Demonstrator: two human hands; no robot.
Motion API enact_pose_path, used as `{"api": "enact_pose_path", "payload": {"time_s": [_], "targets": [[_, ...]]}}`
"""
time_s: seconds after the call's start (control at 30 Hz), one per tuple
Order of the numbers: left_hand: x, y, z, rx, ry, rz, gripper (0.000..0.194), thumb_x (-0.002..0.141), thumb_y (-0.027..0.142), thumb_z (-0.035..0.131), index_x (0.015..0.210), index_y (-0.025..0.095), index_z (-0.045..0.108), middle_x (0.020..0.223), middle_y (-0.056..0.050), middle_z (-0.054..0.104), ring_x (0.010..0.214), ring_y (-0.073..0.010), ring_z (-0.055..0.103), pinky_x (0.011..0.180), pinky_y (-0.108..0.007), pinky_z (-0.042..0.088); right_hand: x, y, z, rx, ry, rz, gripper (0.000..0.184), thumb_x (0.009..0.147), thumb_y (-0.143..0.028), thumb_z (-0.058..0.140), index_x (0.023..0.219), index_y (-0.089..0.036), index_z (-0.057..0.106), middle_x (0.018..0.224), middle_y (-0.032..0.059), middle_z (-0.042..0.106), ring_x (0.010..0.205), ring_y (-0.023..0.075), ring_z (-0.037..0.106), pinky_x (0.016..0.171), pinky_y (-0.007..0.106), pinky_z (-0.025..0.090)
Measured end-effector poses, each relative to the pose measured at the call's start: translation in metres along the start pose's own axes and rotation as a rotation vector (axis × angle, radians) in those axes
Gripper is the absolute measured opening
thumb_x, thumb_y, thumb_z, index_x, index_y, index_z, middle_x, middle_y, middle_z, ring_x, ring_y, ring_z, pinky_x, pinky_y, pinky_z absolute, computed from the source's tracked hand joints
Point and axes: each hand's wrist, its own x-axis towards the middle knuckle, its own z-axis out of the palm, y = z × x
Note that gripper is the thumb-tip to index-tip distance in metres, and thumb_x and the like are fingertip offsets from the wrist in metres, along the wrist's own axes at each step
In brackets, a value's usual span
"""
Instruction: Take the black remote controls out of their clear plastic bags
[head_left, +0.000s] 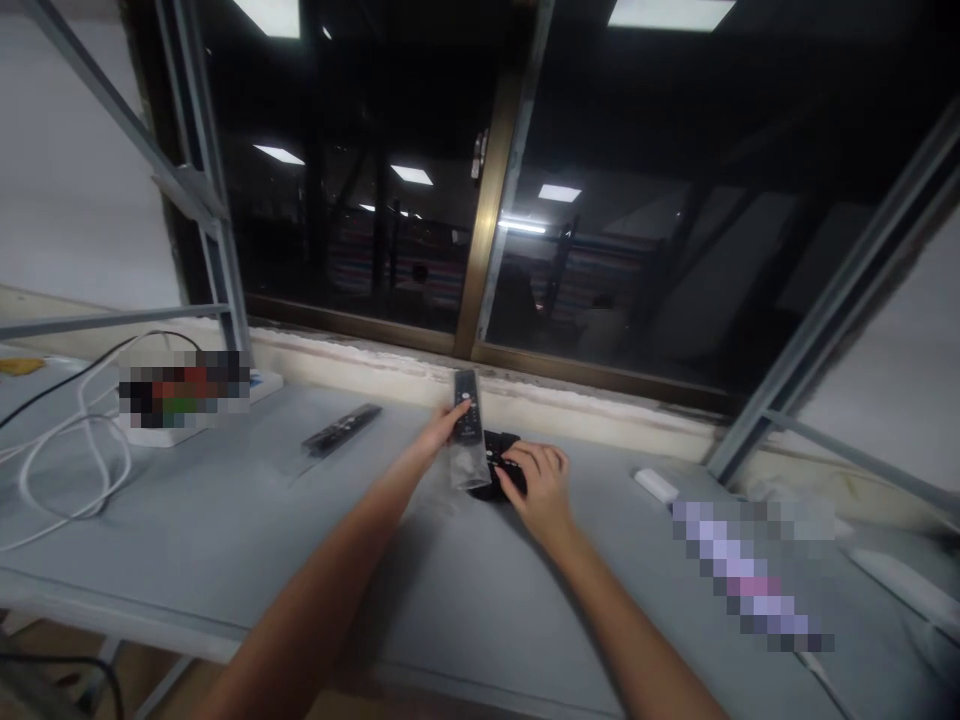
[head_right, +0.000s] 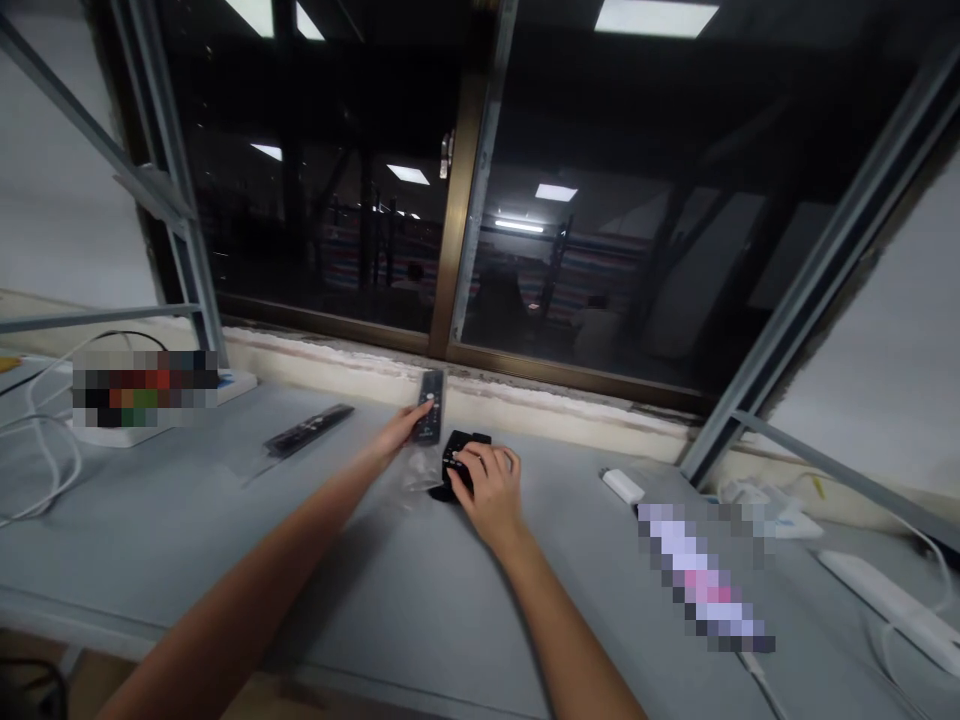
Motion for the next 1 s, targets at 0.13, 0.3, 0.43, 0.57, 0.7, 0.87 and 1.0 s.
{"api": "enact_pose_path", "payload": {"time_s": [0.13, 0.3, 0.43, 0.57, 0.7, 0.87, 1.0], "targets": [[0.005, -0.005, -0.012, -0.064, -0.070, -0.028, 0.042, 0.066, 0.057, 0.064, 0.059, 0.018, 0.052, 0.045, 0.002, 0.047, 0.044, -0.0118, 0.046, 0.041, -0.022, 0.025, 0.000, -0.008, -0.001, -0.073, -0.025, -0.128, 0.020, 0.092, -0.034, 0.048, 0.091, -0.028, 0.068, 0.101, 0.0033, 0.066, 0.097, 0.0199, 0.054, 0.096, 0.038, 0.028], [0.002, -0.007, -0.009, -0.085, -0.149, -0.044, 0.050, 0.056, 0.062, 0.069, 0.067, 0.016, 0.054, 0.053, 0.001, 0.052, 0.045, -0.0097, 0.046, 0.044, -0.021, 0.026, 0.006, -0.011, -0.002, -0.125, -0.103, -0.095, 0.023, 0.092, -0.028, 0.048, 0.108, -0.032, 0.064, 0.123, 0.0022, 0.059, 0.113, 0.0211, 0.048, 0.104, 0.043, 0.020], [-0.003, -0.009, -0.002, -0.098, -0.192, -0.040, 0.055, 0.053, 0.066, 0.068, 0.072, 0.016, 0.055, 0.054, 0.003, 0.052, 0.043, -0.0088, 0.044, 0.043, -0.021, 0.025, 0.007, -0.005, 0.000, -0.163, -0.123, -0.112, 0.027, 0.089, -0.023, 0.053, 0.114, -0.030, 0.060, 0.132, 0.0028, 0.053, 0.122, 0.0220, 0.043, 0.107, 0.046, 0.018], [-0.004, -0.013, 0.000, -0.123, -0.198, -0.038, 0.058, 0.052, 0.067, 0.069, 0.072, 0.015, 0.054, 0.053, 0.003, 0.051, 0.042, -0.0078, 0.043, 0.042, -0.020, 0.026, 0.004, -0.004, 0.004, -0.192, -0.137, -0.223, 0.029, 0.091, -0.021, 0.050, 0.119, -0.029, 0.057, 0.131, 0.0012, 0.056, 0.120, 0.0202, 0.045, 0.108, 0.044, 0.020], [-0.008, -0.010, 0.001, -0.107, -0.226, -0.057, 0.057, 0.052, 0.067, 0.069, 0.069, 0.015, 0.054, 0.052, 0.003, 0.051, 0.041, -0.0072, 0.042, 0.040, -0.019, 0.024, 0.003, -0.006, 0.004, -0.230, -0.052, -0.181, 0.037, 0.094, -0.024, 0.044, 0.131, -0.029, 0.048, 0.130, 0.0018, 0.057, 0.119, 0.0207, 0.045, 0.110, 0.046, 0.016], [-0.017, -0.001, 0.004, -0.104, -0.232, -0.087, 0.056, 0.052, 0.063, 0.071, 0.075, 0.014, 0.057, 0.052, 0.003, 0.053, 0.042, -0.0077, 0.044, 0.040, -0.018, 0.028, 0.005, -0.003, 0.001, -0.265, -0.037, -0.128, 0.037, 0.095, -0.025, 0.042, 0.132, -0.029, 0.047, 0.129, 0.0031, 0.057, 0.120, 0.0219, 0.045, 0.110, 0.048, 0.017], [-0.023, 0.003, 0.007, -0.083, -0.362, -0.095, 0.051, 0.063, 0.059, 0.067, 0.084, 0.013, 0.062, 0.069, -0.004, 0.065, 0.057, -0.0137, 0.058, 0.050, -0.022, 0.043, 0.006, -0.004, 0.001, -0.292, -0.040, -0.141, 0.038, 0.096, -0.027, 0.039, 0.133, -0.028, 0.045, 0.135, 0.0016, 0.052, 0.124, 0.0218, 0.042, 0.110, 0.047, 0.020]]}}
